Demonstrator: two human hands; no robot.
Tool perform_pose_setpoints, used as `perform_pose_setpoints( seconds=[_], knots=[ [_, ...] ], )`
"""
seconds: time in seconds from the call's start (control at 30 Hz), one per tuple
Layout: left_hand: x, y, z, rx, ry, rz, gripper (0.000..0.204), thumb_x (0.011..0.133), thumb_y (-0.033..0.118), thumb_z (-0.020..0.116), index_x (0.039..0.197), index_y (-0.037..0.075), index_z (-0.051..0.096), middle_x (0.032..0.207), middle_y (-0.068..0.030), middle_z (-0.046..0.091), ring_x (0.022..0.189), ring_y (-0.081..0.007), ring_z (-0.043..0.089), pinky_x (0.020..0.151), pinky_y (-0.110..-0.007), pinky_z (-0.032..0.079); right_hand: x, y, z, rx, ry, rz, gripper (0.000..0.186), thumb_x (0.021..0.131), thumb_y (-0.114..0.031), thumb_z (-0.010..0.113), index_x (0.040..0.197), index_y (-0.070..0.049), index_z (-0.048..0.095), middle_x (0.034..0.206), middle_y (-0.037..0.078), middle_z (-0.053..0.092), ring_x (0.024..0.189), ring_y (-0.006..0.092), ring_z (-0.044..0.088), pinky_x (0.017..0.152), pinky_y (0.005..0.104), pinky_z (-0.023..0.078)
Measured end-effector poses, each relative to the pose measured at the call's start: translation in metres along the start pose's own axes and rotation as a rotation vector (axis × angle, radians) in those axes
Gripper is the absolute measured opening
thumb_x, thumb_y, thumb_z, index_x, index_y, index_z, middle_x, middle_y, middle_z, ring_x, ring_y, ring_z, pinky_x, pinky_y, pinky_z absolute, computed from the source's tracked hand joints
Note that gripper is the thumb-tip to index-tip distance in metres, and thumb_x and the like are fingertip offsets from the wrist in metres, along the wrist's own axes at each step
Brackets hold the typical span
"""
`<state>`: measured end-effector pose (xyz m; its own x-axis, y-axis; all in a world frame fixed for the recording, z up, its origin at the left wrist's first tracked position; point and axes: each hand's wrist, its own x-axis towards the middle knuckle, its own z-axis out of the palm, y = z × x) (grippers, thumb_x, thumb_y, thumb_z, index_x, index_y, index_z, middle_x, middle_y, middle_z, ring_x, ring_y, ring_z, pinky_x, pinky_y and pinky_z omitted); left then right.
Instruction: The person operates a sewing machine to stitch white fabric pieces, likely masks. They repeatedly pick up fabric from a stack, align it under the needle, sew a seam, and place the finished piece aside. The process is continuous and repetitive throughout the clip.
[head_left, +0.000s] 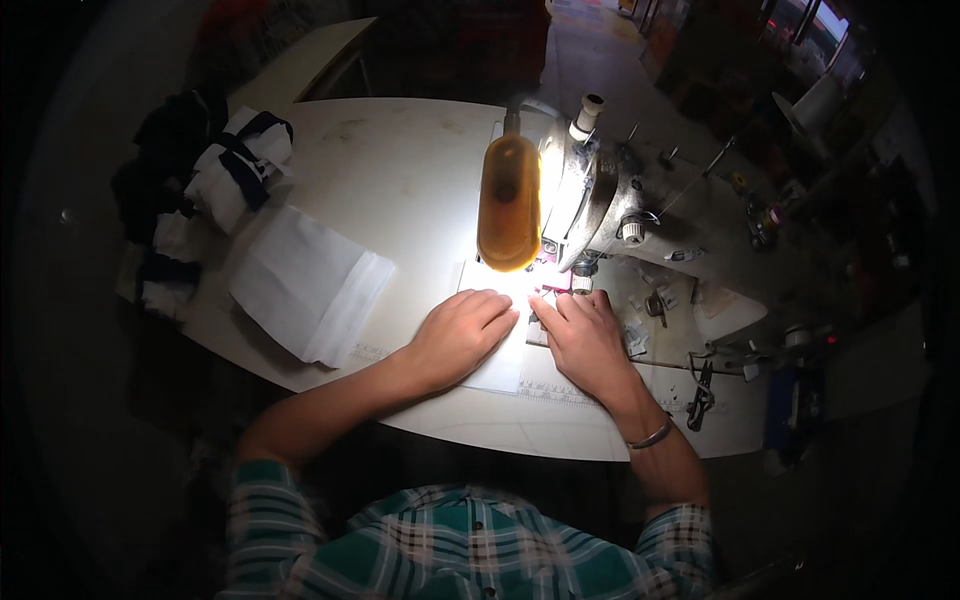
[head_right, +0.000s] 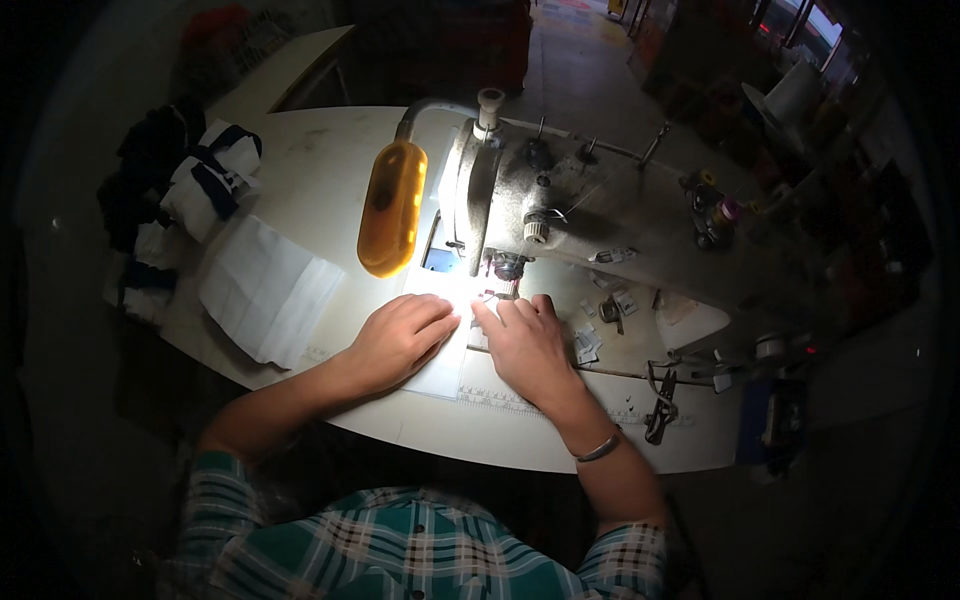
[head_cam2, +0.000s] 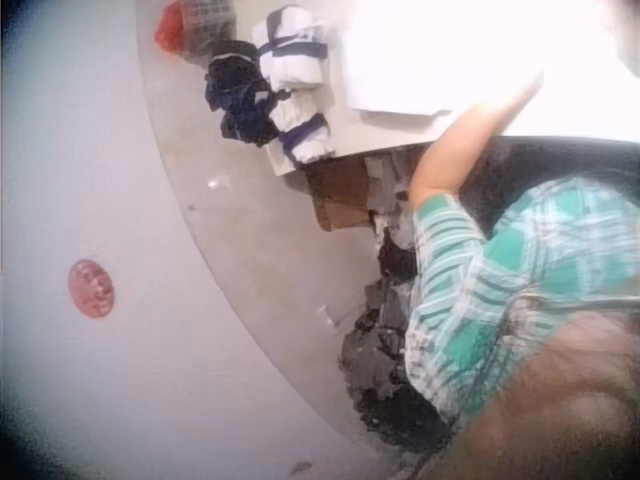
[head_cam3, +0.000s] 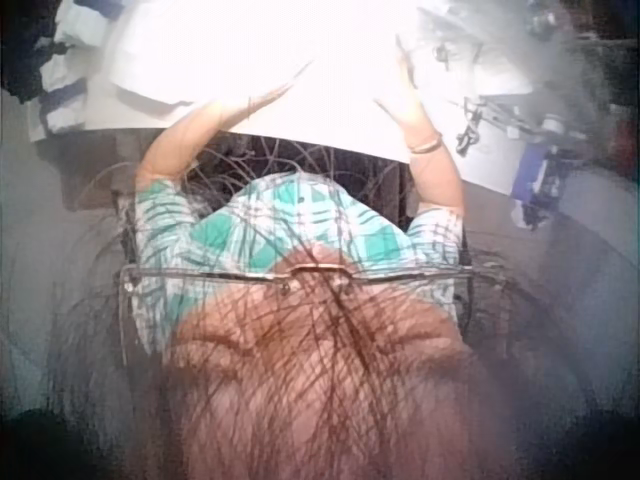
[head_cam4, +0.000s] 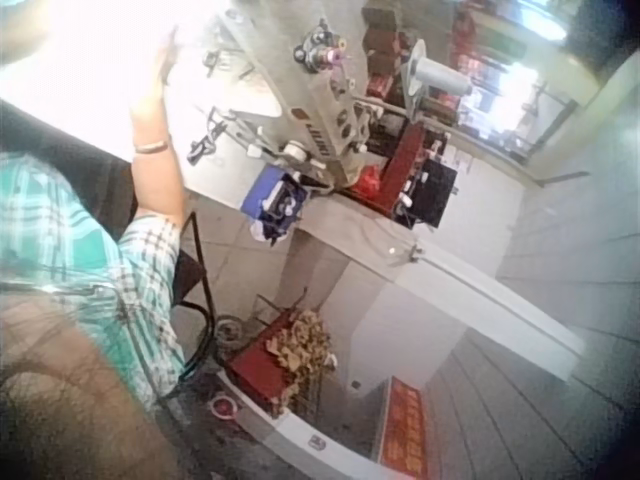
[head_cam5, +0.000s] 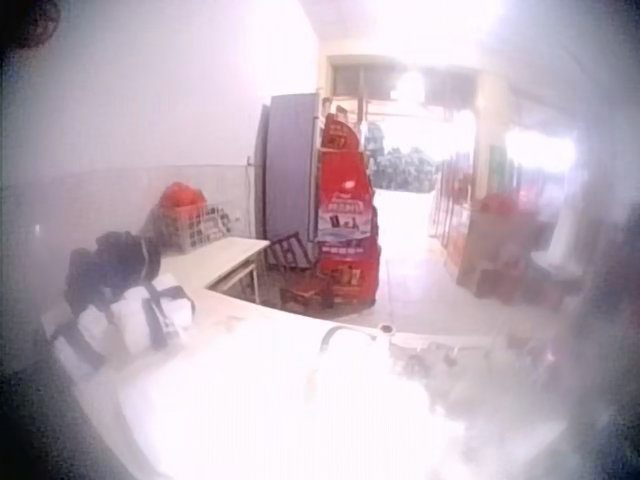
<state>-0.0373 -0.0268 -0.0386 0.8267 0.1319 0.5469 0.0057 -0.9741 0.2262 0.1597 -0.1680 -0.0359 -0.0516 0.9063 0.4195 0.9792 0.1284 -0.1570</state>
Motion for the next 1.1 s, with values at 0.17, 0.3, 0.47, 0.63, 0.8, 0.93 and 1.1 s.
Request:
perform_pose_setpoints(
  seconds=[0.17,0.3,0.47,0.63,0.8,0.93,1.1],
  knots=[
    [0.001,-0.004,-0.004,-0.042,0.012,0.0,0.022,0.09,0.01,0.076,0.11,0.001,0.071,0.108,-0.0121,0.068,0.103,-0.0311,0.068,0.088,-0.042,0.057,0.0,0.001,0.0,0.009,0.004,-0.006,0.038,0.092,-0.003,0.06,0.128,-0.009,0.072,0.086,0.005,0.057,0.087,0.0226,0.059,0.092,0.0385,0.042],
    [0.006,-0.008,-0.009,-0.045,0.002,0.005,0.023,0.089,0.011,0.08,0.109,0.003,0.073,0.108,-0.0115,0.068,0.102,-0.0305,0.068,0.086,-0.04,0.057,0.001,0.001,-0.002,0.012,0.007,-0.013,0.037,0.093,-0.003,0.06,0.127,-0.008,0.072,0.087,0.005,0.058,0.088,0.0226,0.059,0.091,0.038,0.042],
    [0.003,0.016,-0.024,0.007,-0.014,-0.145,0.024,0.09,0.012,0.08,0.11,0.0,0.072,0.108,-0.0148,0.067,0.101,-0.0327,0.066,0.085,-0.04,0.057,0.001,-0.001,-0.007,0.033,-0.001,-0.001,0.035,0.093,-0.004,0.06,0.126,-0.008,0.072,0.088,0.006,0.058,0.088,0.023,0.059,0.091,0.0382,0.042],
    [-0.019,0.037,-0.023,-0.119,-0.119,-0.06,0.027,0.092,0.008,0.075,0.115,-0.005,0.072,0.11,-0.0163,0.069,0.104,-0.0332,0.069,0.089,-0.041,0.058,0.002,-0.002,-0.007,0.044,0.01,0.0,0.036,0.092,-0.001,0.06,0.125,-0.007,0.072,0.088,0.006,0.059,0.087,0.0237,0.058,0.09,0.0379,0.042],
    [-0.023,0.03,-0.024,-0.014,-0.099,0.137,0.028,0.088,0.007,0.069,0.113,-0.004,0.072,0.112,-0.0122,0.069,0.104,-0.0275,0.069,0.091,-0.038,0.059,-0.001,-0.003,-0.007,0.052,0.005,-0.019,0.039,0.092,-0.001,0.061,0.128,-0.008,0.073,0.086,0.006,0.058,0.084,0.0236,0.058,0.091,0.0376,0.043],
    [-0.023,0.026,-0.028,0.026,-0.14,0.218,0.029,0.086,0.006,0.07,0.114,-0.004,0.072,0.111,-0.0108,0.069,0.104,-0.0261,0.069,0.09,-0.036,0.059,-0.004,-0.002,-0.009,0.053,-0.023,-0.032,0.04,0.092,-0.002,0.061,0.129,-0.01,0.073,0.085,0.006,0.058,0.083,0.0236,0.058,0.092,0.0375,0.043],
    [-0.022,0.022,-0.025,0.023,-0.121,0.226,0.031,0.084,0.006,0.07,0.113,-0.004,0.073,0.109,-0.0105,0.069,0.104,-0.0254,0.069,0.09,-0.036,0.06,-0.004,-0.003,-0.011,0.069,-0.012,-0.046,0.038,0.092,-0.003,0.061,0.128,-0.01,0.073,0.084,0.006,0.057,0.083,0.0238,0.058,0.092,0.0374,0.043]
  ],
)
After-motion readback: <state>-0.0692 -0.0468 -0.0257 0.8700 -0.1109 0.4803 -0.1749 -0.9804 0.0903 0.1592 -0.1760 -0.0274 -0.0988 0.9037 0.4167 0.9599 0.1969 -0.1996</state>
